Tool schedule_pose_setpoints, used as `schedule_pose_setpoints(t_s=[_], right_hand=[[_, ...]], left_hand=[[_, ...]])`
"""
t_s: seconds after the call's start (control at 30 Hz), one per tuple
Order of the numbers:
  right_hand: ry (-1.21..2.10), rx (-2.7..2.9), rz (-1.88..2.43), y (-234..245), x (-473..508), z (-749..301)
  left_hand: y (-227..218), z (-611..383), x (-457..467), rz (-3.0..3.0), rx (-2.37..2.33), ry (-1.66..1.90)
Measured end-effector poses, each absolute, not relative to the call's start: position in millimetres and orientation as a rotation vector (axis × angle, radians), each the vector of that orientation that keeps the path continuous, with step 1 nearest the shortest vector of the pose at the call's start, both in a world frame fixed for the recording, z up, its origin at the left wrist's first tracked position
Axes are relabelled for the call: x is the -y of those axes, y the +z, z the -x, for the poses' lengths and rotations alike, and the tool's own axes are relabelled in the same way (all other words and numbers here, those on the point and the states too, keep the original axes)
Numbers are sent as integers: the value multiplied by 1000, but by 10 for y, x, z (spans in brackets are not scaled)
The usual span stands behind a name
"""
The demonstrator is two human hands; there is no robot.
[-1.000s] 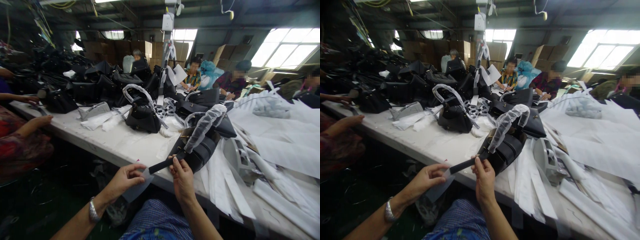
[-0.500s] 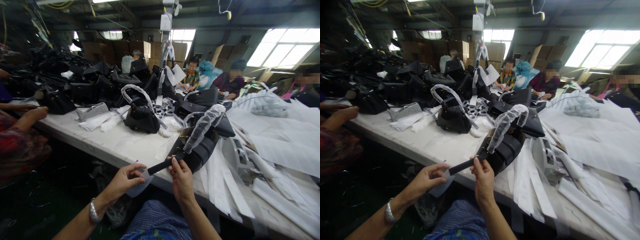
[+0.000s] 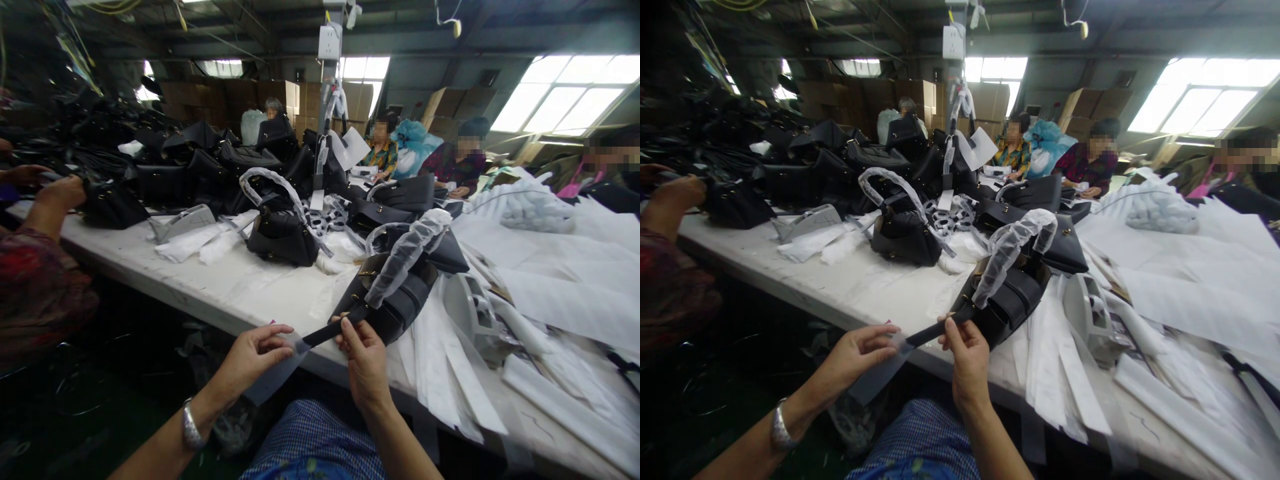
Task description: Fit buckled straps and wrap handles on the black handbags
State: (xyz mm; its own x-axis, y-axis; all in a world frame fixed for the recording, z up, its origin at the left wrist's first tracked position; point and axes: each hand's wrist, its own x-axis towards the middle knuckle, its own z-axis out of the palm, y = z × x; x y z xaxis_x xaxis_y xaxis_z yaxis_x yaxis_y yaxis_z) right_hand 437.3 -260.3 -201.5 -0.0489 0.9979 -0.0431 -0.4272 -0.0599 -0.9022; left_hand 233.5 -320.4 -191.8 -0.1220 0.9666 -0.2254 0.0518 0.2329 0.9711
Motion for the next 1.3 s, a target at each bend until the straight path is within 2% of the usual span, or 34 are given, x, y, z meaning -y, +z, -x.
schedule_pose_setpoints(t_s=[0.2,0.57,1.3], right_hand=[[1417,954,923,-1988,2605,-4405],[1432,656,866,-1968,2598,-4352],[1428,934,929,-2025,2609,-4373]], left_hand=[[-1892,-2369,3190,-1077,-1442,1106],[-1906,-2258,3269,-1062,-1467,1081],[-1911,-2365,3188,-942,-1405,1075]])
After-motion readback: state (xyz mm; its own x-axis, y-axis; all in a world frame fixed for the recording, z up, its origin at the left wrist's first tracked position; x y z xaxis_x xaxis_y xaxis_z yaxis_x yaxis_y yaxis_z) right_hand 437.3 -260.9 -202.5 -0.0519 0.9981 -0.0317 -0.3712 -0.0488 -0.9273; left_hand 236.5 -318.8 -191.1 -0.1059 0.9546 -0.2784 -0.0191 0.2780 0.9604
